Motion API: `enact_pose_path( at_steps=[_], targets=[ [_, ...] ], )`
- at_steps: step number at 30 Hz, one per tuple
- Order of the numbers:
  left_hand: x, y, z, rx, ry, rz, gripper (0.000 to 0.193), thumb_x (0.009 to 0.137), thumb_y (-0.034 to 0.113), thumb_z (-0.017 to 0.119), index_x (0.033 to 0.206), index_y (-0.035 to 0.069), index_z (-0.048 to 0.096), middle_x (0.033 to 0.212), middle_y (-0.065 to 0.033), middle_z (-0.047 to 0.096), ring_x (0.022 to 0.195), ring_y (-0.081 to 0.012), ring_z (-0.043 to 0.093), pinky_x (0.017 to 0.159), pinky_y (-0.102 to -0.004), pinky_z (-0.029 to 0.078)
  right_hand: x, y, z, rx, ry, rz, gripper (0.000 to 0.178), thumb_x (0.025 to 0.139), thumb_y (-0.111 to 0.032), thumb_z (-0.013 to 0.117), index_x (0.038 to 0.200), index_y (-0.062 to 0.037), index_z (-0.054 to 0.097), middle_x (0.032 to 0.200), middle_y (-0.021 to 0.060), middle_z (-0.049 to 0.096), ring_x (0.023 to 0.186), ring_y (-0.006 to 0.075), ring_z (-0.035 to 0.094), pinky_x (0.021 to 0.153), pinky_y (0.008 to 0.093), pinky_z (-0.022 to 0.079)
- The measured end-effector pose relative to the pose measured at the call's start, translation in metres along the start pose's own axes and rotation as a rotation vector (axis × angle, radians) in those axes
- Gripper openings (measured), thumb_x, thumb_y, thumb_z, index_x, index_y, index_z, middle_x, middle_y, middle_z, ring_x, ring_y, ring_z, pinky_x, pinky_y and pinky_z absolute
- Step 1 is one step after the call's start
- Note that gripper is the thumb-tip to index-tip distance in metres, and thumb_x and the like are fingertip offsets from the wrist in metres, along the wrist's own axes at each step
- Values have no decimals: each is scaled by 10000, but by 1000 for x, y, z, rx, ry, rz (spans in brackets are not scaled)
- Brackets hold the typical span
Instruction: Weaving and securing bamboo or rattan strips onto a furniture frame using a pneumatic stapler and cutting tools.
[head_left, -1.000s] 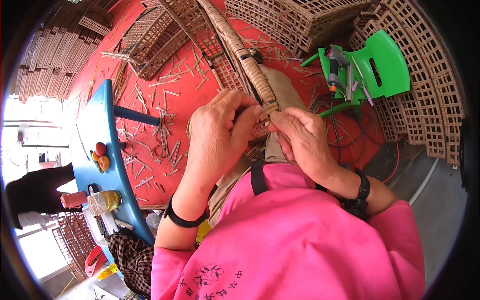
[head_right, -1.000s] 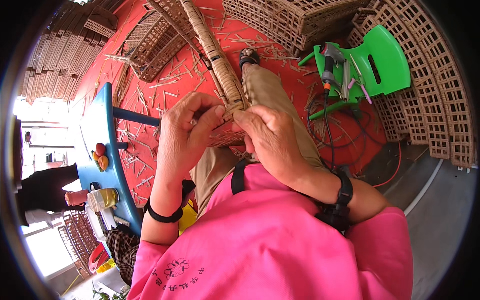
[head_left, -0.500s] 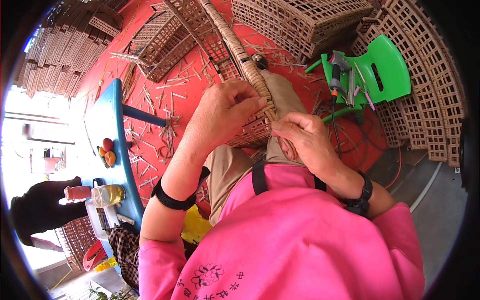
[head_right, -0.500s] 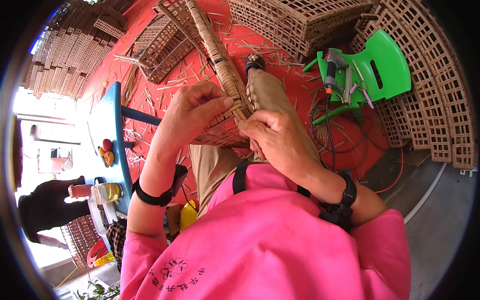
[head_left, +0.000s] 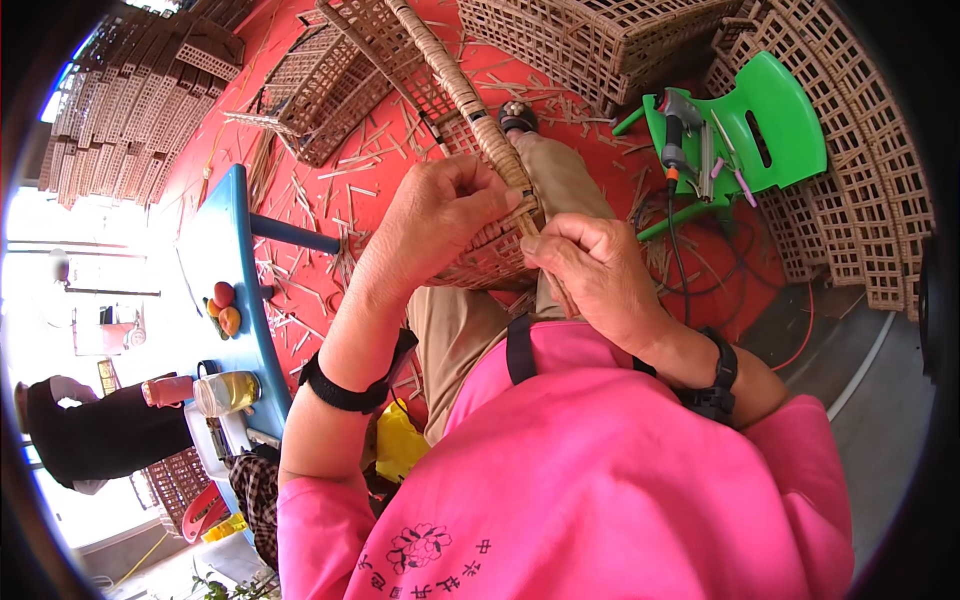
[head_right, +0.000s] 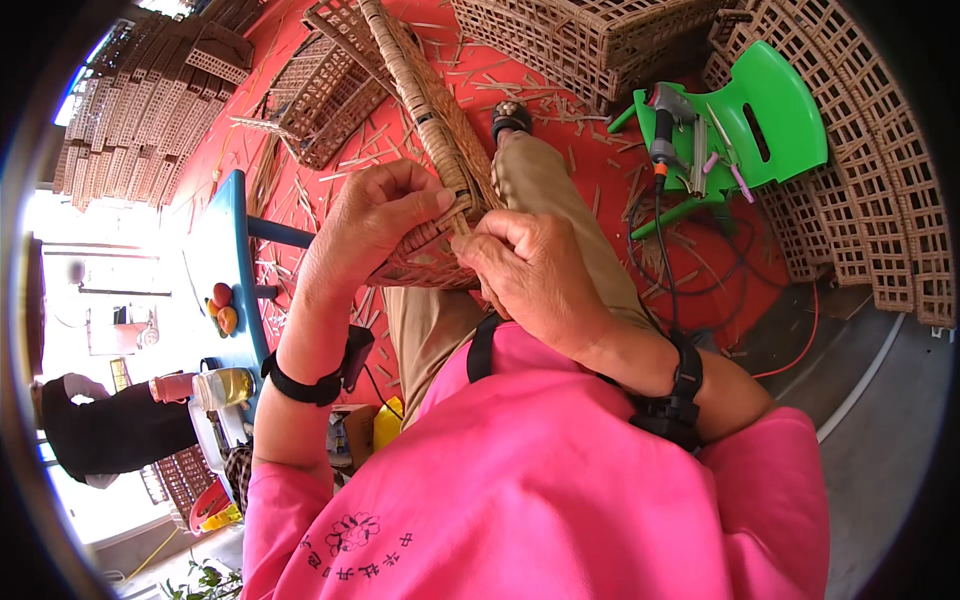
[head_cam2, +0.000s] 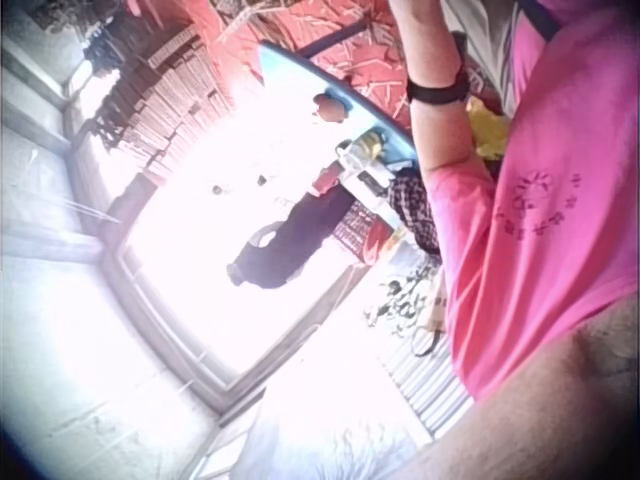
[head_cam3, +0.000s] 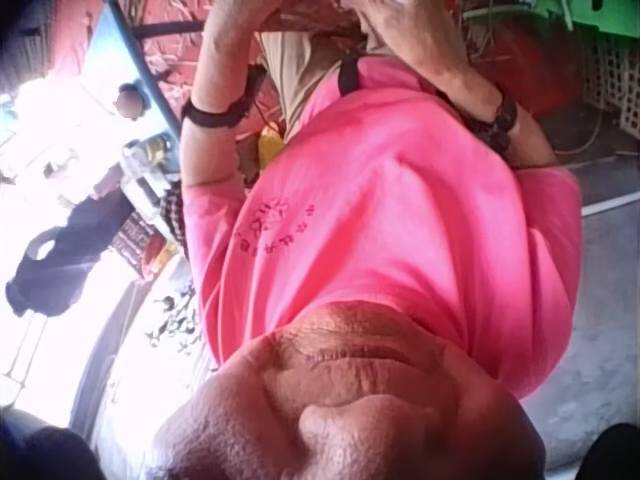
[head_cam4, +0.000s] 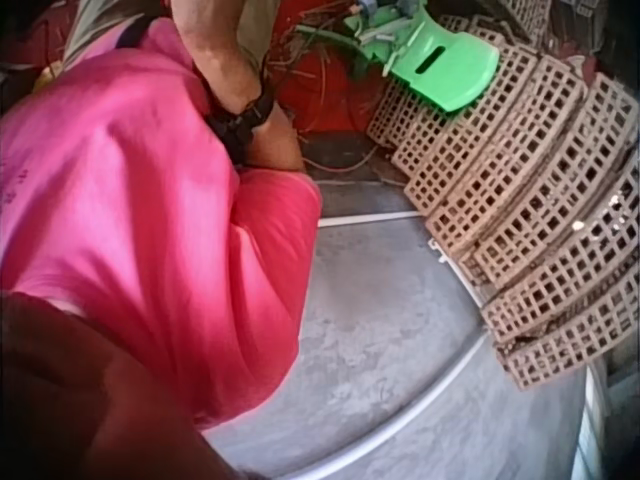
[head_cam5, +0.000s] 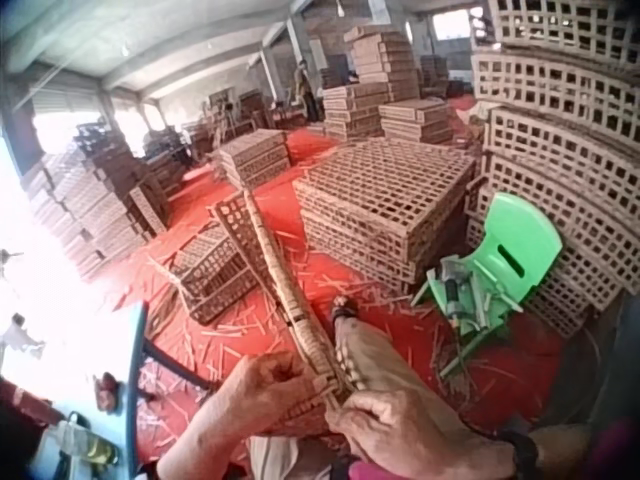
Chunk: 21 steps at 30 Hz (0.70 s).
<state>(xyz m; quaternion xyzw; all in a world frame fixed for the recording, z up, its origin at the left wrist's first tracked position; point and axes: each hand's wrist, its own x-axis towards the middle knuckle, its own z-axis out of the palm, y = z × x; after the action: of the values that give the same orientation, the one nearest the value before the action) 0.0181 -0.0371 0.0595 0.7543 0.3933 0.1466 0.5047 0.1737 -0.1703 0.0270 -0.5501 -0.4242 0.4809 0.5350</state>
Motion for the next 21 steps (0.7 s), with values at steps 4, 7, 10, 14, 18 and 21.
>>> enact_pose_path(
  at_steps=[4,7,10,14,18,21],
  targets=[
    [0,-3,2,23,19,26,245,921,219,715,872,-19,684,706,-15,607,684,-82,534,618,-309,459,2,1,0,44,-25,42,300,1010,-181,644,773,1,658,524,-13,511,447,39,444,429,255,335],
    [-1,-9,6,-70,49,19,240,921,213,709,876,-20,676,701,-32,598,687,-86,536,626,-306,459,-1,1,0,36,-20,31,299,1008,-183,645,774,2,661,526,-19,498,457,30,430,435,262,325],
    [-1,-13,9,-24,78,51,242,926,214,702,875,-20,667,692,-30,580,691,-86,534,637,-301,461,-1,1,1,-39,2,-45,304,994,-176,649,755,11,658,511,-9,496,452,34,432,433,273,327],
    [-3,-13,9,-14,90,78,244,921,202,698,877,-33,654,722,-67,604,691,-122,565,642,-320,469,3,3,1,-92,30,-60,308,964,-154,648,714,27,649,477,24,503,427,54,445,424,293,347],
    [-9,-10,13,78,142,142,249,917,189,694,858,-40,618,764,-116,613,715,-200,592,671,-352,475,5,6,1,-45,25,21,302,965,-137,632,712,26,648,475,24,504,421,53,445,423,292,347],
    [-10,-8,13,110,163,175,254,916,185,697,850,-38,594,773,-131,598,743,-237,592,693,-365,476,4,9,5,16,36,-124,300,971,-128,618,713,23,645,474,20,508,419,53,456,418,289,340]
  ],
)
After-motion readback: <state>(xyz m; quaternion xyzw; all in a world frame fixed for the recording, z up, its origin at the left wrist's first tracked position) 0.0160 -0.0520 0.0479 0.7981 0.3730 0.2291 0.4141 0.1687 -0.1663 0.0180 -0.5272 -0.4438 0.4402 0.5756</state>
